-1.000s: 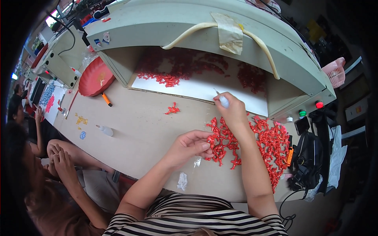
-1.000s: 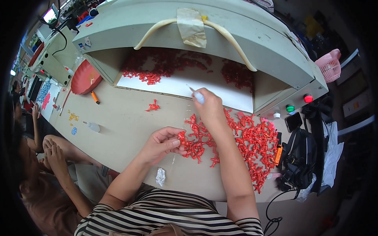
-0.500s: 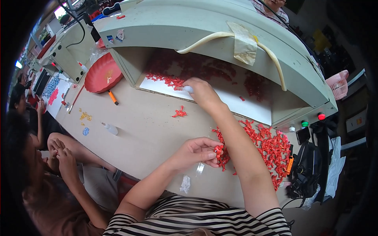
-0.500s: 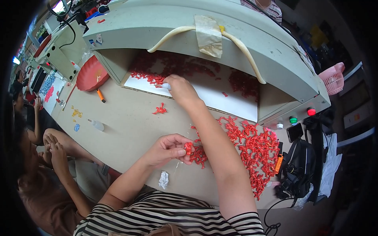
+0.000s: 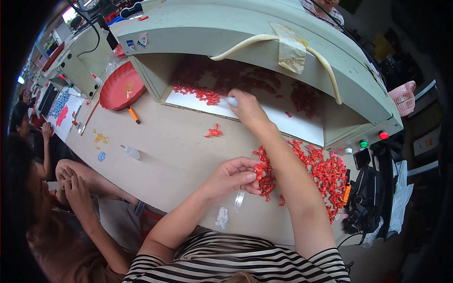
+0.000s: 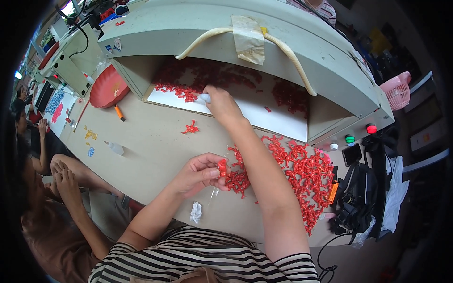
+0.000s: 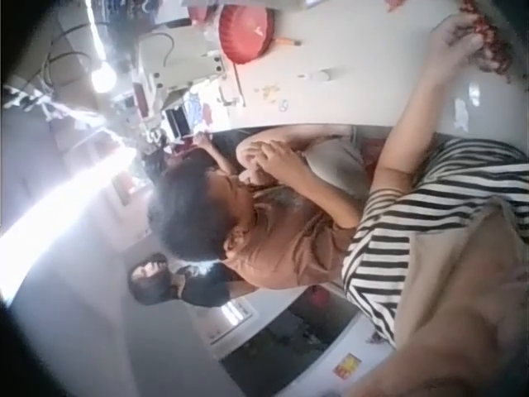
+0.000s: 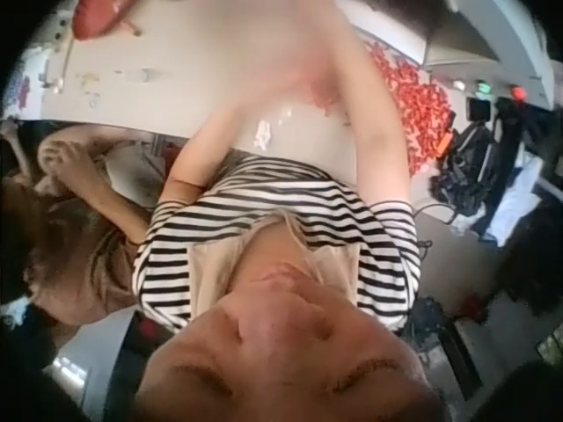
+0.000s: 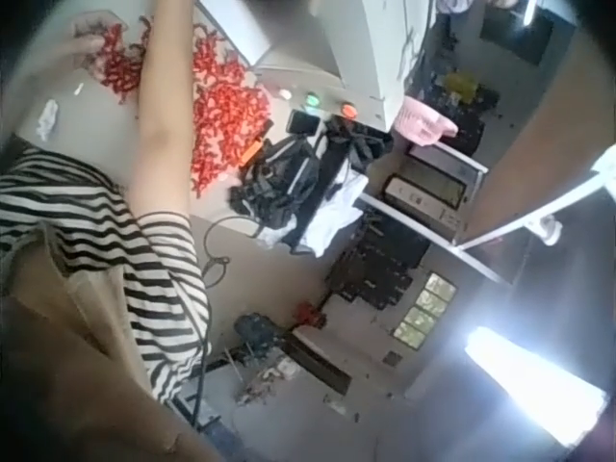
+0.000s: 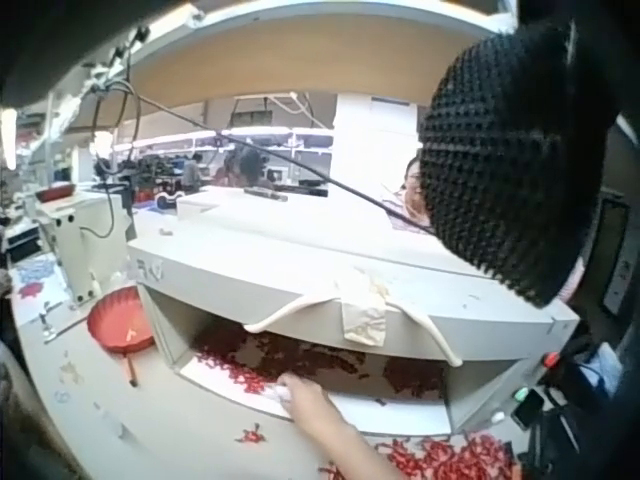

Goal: The person applies adhesive from a bottle to small red plastic components, then joins the components together by hand.

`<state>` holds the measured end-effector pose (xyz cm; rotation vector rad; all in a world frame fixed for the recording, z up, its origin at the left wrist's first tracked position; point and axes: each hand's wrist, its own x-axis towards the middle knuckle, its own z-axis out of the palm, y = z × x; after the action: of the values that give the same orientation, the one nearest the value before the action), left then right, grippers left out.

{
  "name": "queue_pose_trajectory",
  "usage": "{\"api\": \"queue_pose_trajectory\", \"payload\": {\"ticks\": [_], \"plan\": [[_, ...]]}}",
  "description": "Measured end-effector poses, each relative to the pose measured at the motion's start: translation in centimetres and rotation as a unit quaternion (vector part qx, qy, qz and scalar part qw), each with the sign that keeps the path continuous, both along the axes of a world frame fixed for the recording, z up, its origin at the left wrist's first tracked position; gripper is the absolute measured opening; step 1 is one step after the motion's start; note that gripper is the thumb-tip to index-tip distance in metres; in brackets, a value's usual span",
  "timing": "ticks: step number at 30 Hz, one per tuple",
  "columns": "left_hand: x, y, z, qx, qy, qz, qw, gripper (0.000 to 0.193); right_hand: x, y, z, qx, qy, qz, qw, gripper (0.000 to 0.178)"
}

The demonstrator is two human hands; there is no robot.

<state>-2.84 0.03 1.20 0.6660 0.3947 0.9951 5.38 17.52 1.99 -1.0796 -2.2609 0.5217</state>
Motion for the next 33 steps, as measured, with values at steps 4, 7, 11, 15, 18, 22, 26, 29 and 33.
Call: {"api": "queue_pose_trajectory", "payload": {"ticks": [4, 7, 11, 15, 18, 22, 26, 29, 33], "plan": [[0.0, 0.4, 0.2, -0.055, -0.046, 0.050, 0.996, 0.025, 2.5, -1.3, 0.4, 0.031, 0.081, -0.027, 0.996, 0.023], [-0.2, 0.6, -0.2, -0.092, -0.055, 0.093, 0.990, 0.025, 4.2, -4.1, 2.4, -0.266, 0.264, -0.062, 0.925, 0.019], [0.1, 0.5, -0.3, -0.094, -0.045, 0.109, 0.989, 0.024, 7.0, -8.8, 4.0, -0.351, 0.364, -0.058, 0.861, 0.016], [0.5, 0.3, 0.1, -0.071, 0.014, 0.129, 0.989, 0.021, 8.5, -12.7, 3.9, -0.364, 0.425, -0.098, 0.823, 0.013], [1.0, 0.1, 0.4, -0.056, 0.068, 0.143, 0.986, 0.020, 9.1, -14.3, 3.1, -0.341, 0.451, -0.114, 0.817, 0.011], [1.6, 0.0, 0.3, -0.033, 0.129, 0.153, 0.979, 0.022, 9.4, -15.3, 2.3, -0.313, 0.452, -0.107, 0.828, 0.011], [1.8, -0.2, 0.3, -0.031, 0.127, 0.150, 0.980, 0.021, 9.6, -15.8, 2.8, -0.329, 0.438, -0.099, 0.831, 0.012], [1.8, -0.2, 0.2, -0.027, 0.120, 0.150, 0.981, 0.021, 9.6, -16.0, 3.3, -0.341, 0.422, -0.105, 0.833, 0.014], [1.7, -0.3, 0.3, -0.026, 0.121, 0.151, 0.981, 0.021, 9.8, -16.1, 3.2, -0.329, 0.407, -0.090, 0.847, 0.014]]}}
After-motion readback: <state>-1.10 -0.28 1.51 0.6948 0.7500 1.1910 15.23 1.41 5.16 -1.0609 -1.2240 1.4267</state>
